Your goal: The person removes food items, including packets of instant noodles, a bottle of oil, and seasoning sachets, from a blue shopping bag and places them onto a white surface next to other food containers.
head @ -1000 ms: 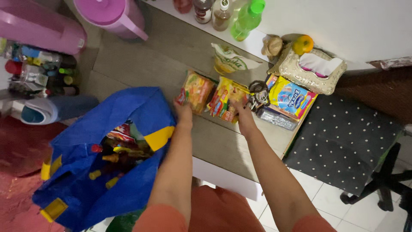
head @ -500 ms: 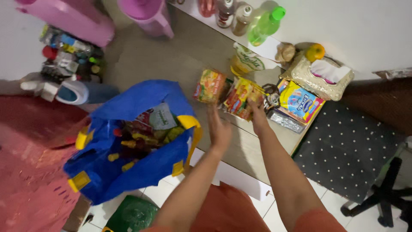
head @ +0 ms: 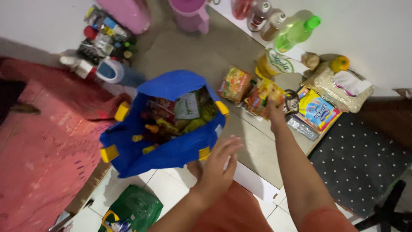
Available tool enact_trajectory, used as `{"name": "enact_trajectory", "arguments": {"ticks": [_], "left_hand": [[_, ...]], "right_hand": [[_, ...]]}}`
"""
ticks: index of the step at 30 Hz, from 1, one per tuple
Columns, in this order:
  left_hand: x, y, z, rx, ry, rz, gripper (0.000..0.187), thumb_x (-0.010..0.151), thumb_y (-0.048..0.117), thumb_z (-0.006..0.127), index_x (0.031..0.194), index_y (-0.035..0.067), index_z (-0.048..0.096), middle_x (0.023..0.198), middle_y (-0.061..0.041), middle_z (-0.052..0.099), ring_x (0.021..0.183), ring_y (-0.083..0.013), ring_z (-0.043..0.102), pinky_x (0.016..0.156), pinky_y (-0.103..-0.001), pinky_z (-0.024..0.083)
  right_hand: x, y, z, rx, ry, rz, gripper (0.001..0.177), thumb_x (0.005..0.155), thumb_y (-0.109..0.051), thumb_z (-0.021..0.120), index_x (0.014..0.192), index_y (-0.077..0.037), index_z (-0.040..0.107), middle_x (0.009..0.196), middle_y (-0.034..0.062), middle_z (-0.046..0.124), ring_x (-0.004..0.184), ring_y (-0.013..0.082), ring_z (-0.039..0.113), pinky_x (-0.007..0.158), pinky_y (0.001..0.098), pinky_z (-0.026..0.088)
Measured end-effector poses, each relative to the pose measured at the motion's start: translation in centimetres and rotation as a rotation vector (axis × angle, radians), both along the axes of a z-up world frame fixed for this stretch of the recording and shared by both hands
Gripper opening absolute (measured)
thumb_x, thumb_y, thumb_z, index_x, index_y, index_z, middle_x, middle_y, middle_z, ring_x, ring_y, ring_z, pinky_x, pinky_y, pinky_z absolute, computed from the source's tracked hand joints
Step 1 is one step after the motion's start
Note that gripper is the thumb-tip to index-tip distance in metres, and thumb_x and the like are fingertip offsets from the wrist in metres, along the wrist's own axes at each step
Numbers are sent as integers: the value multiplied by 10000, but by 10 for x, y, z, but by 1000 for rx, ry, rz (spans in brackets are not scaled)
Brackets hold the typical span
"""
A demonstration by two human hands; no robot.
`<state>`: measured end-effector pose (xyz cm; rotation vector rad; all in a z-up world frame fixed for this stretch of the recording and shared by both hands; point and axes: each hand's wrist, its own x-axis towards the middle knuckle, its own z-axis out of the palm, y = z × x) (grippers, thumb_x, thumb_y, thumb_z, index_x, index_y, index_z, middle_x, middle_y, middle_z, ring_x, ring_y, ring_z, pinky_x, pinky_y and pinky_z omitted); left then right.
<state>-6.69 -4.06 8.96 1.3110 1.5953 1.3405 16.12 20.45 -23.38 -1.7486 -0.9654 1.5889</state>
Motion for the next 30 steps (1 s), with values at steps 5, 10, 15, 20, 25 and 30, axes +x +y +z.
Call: {"name": "enact_trajectory", "arguments": {"ticks": [5,10,15,20,25,30], "left_hand": [[-60,-12,1,-38,80,205,261,948,-19,598,1177,64,691,1280,-119,695,1265,-302,631,1102,-395,481],[-133,-38,-7,-44,244,395,236,970,-7,607,1185,49,686,1242,-118,702,1210,-283,658,1075,-369,488],[-179,-78,0,-49,221,545,243,1009,-10,580,1229,30,674,1252,-123,693,1165,-234,661,1027,-310,502],[-190,-101,7,-64,152,611,230,1030,-10,570,1233,14,676,1255,-112,686,1151,-212,650,1029,-301,490],[-189,-108,2,-66,147,577,198,1040,-8,568,1202,3,681,1262,-105,695,1202,-202,650,1049,-298,490],[-182,-102,-6,-67,138,559,177,1029,-7,578,1175,2,677,1258,-107,696,1177,-197,657,1039,-292,494]], "right_hand": [[8,-16,12,29,60,-12,901,944,-432,676,1610,-135,146,1537,85,433,1375,228,478,1118,410,431],[11,-35,24,128,29,38,821,1001,-417,670,1621,-123,220,1567,76,444,1384,208,486,1157,394,394],[16,-50,35,96,-71,0,834,953,-387,708,1595,-106,255,1528,78,507,1366,199,507,1158,394,366],[18,-53,43,106,-86,45,883,943,-349,725,1628,-145,205,1552,57,484,1407,203,457,1188,405,312],[25,-52,39,-174,-187,-19,964,848,-474,718,1618,-282,171,1627,-8,358,1463,269,304,1100,608,263],[30,-49,26,-231,-103,-151,938,818,-474,743,1592,-294,245,1581,61,355,1417,369,340,1088,581,355]]}}
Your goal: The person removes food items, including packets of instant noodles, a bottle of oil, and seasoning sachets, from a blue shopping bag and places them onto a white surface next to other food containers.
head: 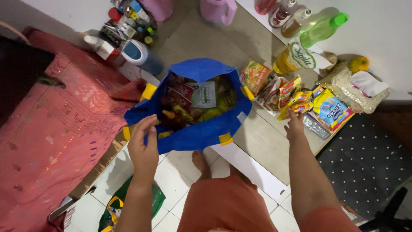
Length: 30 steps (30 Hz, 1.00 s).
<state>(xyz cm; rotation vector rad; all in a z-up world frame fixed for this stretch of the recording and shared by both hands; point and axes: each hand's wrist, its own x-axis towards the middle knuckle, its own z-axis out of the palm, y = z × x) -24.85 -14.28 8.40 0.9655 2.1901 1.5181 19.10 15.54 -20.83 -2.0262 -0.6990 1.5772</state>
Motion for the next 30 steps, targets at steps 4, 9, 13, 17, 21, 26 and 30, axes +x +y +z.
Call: {"name": "enact_trajectory", "arguments": {"ticks": [4,9,13,17,21,26,30], "left_hand": [[6,6,1,-40,-21,-30,192,1020,-13,572,1178,6,679,1241,-106,699,1143,-200,664,1007,-294,504],[7,16,2,-86,76,-75,203,1007,-19,577,1185,0,673,1233,-136,693,1132,-232,665,1000,-312,507],[1,11,1,-99,135,-28,217,1017,-31,568,1206,1,671,1220,-145,697,1136,-247,670,1012,-320,507],[-6,-6,-2,-54,76,79,242,1016,-26,564,1226,10,677,1217,-131,690,1110,-211,662,981,-305,512],[-12,-36,-6,-9,-19,151,247,1025,-4,570,1244,27,681,1196,-96,701,1083,-172,656,968,-290,506],[-11,-69,-20,-19,-161,198,268,1003,27,588,1248,54,694,1194,-81,712,1031,-158,659,911,-277,528],[-18,-77,-18,-56,-116,92,264,980,37,599,1233,47,675,1236,-107,699,1083,-207,681,966,-316,530]], "right_hand": [[3,-2,-10,2,32,7,890,827,-489,767,1573,-245,347,1596,98,391,1414,359,374,1072,559,382],[-11,-17,9,255,-293,-62,639,909,-322,754,1439,-89,483,1376,97,612,1218,223,580,1024,408,480],[-84,-46,103,829,-82,-60,322,993,-177,687,1257,-13,606,1179,88,704,1079,179,663,990,322,530],[-192,-103,217,744,465,541,129,1015,-80,628,1126,-23,662,1057,49,707,990,149,674,915,282,538],[-329,-137,213,742,228,1442,246,932,-193,694,1149,-82,727,1080,105,755,968,244,737,835,356,578],[-430,-177,106,558,-358,1965,510,856,-394,729,1311,-181,636,1279,167,653,1209,352,616,1029,499,473],[-458,-199,46,496,-642,1973,516,864,-410,689,1338,-223,608,1437,161,517,1299,374,547,1063,542,438]]}}
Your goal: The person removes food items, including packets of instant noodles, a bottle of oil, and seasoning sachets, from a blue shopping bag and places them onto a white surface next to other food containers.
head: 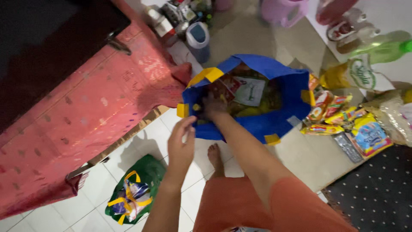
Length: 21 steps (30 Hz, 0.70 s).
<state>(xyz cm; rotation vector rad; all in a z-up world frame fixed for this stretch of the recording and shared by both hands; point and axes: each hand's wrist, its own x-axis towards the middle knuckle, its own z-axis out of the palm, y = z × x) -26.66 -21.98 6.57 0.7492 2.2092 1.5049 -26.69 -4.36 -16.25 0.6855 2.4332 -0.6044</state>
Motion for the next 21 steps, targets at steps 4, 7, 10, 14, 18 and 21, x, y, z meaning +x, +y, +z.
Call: {"name": "enact_trajectory", "arguments": {"ticks": [4,7,10,14,18,21], "left_hand": [[-4,8,8,-47,80,-182,256,972,44,605,1222,42,659,1283,-157,671,1230,-334,629,1055,-388,474],[-7,27,-2,-77,98,-254,267,938,38,606,1200,21,655,1291,-195,650,1228,-388,591,1053,-431,455],[-12,47,-37,-148,172,-304,260,921,33,575,1166,7,659,1208,-211,674,1168,-404,612,1034,-459,476],[-18,77,-113,-659,289,-519,319,899,26,530,1192,15,656,1195,-230,674,1088,-407,651,947,-483,535],[-21,95,-203,-1146,108,-766,325,968,128,551,1238,83,726,1291,-199,700,1189,-367,673,983,-476,551],[-27,97,-256,-1223,157,-870,354,968,167,556,1279,96,710,1344,-190,678,1241,-350,654,1035,-465,527]], "right_hand": [[-1,-17,-46,108,3,7,413,945,-362,565,1340,-260,630,1501,157,471,1326,406,534,1038,565,460],[9,-13,-88,117,49,-9,428,958,-337,525,1353,-210,631,1501,172,501,1305,383,574,1009,549,490],[17,1,-118,155,209,33,497,918,-301,550,1373,-106,590,1445,239,531,1196,414,613,931,559,504],[37,22,-98,-32,122,-96,514,944,-367,582,1361,-66,588,1289,234,660,1148,392,672,963,527,520],[61,28,-59,-132,189,-172,418,925,-334,639,1271,-99,661,1273,220,682,1126,399,683,942,514,545],[83,25,-35,-133,397,-310,545,702,-299,818,1198,-122,676,1196,229,654,1094,422,633,916,506,529]]}}
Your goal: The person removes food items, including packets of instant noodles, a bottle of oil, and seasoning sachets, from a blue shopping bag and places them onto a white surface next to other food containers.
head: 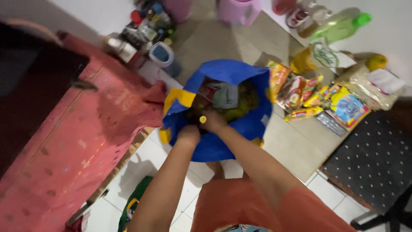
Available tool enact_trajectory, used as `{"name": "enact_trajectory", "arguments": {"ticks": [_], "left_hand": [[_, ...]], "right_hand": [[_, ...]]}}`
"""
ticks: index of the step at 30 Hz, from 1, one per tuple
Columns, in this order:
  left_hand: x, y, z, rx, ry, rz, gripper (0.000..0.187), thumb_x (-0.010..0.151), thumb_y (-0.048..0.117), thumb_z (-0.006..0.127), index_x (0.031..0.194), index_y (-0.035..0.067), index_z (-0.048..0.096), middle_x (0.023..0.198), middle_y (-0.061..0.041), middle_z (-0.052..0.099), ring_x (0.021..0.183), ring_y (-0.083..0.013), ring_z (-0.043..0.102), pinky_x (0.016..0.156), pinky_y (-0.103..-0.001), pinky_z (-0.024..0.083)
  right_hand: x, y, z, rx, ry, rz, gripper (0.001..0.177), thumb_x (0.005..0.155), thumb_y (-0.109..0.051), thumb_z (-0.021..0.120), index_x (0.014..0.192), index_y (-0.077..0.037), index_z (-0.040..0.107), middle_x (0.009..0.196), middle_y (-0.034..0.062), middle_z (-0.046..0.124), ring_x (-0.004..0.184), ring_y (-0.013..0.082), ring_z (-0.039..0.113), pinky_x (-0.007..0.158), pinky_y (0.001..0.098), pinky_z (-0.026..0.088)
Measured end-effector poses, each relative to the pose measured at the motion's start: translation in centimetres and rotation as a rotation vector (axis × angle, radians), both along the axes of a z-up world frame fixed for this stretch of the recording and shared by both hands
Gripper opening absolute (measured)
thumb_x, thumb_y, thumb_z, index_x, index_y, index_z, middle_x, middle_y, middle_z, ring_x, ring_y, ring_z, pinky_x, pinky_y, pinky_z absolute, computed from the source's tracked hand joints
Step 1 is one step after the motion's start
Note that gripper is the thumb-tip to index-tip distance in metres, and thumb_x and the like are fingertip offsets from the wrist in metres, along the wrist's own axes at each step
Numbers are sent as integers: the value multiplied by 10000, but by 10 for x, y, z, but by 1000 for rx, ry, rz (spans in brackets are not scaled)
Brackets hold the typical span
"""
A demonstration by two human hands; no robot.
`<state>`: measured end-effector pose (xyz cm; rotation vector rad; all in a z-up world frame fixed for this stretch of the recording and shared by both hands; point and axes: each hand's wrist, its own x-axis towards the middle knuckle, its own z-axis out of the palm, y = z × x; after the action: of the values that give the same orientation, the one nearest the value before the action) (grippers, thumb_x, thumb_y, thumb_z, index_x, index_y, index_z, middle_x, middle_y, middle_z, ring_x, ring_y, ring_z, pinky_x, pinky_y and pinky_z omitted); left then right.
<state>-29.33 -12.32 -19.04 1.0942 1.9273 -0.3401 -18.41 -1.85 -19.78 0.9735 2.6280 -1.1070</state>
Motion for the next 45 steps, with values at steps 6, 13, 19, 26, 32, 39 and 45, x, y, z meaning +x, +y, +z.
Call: {"name": "enact_trajectory", "arguments": {"ticks": [6,13,19,26,32,39,45], "left_hand": [[-13,19,-43,-15,90,-62,376,958,239,569,1276,99,716,1352,-190,670,1252,-352,646,1045,-463,520],[-12,26,-46,-45,132,-106,415,947,322,585,1271,103,722,1361,-190,661,1265,-353,638,1058,-461,511],[-21,22,-50,-118,138,-129,457,937,394,599,1268,106,727,1369,-190,653,1276,-354,630,1068,-459,504],[-39,0,-44,-108,17,-146,501,948,471,591,1231,86,740,1334,-216,654,1254,-371,630,1070,-463,495],[-24,16,16,72,17,-86,491,910,404,625,1262,61,639,1152,-280,697,1104,-436,662,954,-521,529],[24,53,254,587,121,-202,283,870,322,687,911,42,686,831,-242,715,816,-414,708,760,-513,567],[54,132,419,860,60,-184,361,816,335,754,1022,45,694,882,-226,709,847,-429,671,739,-524,526]], "right_hand": [[25,-15,90,-33,249,-162,442,676,-227,856,1078,-135,699,1156,166,636,1129,383,613,956,453,540],[72,-17,263,42,516,-277,497,746,-184,834,1210,-104,674,1214,150,620,1176,377,595,993,432,508],[170,-17,372,-193,662,-587,453,761,-99,883,1182,-101,716,1234,120,674,1156,255,680,1007,363,536],[286,-3,410,204,612,-846,438,753,-28,842,1161,-35,683,1219,117,677,1180,234,683,1023,350,559],[319,47,328,411,375,-974,371,781,-119,869,1104,-26,712,1069,130,709,980,250,703,885,340,548],[334,101,256,236,340,-1023,397,762,-161,879,1116,-44,741,1043,123,730,919,224,707,826,326,552],[309,172,258,52,568,-932,421,798,-205,862,1155,-48,707,1054,89,759,932,154,718,835,291,578]]}}
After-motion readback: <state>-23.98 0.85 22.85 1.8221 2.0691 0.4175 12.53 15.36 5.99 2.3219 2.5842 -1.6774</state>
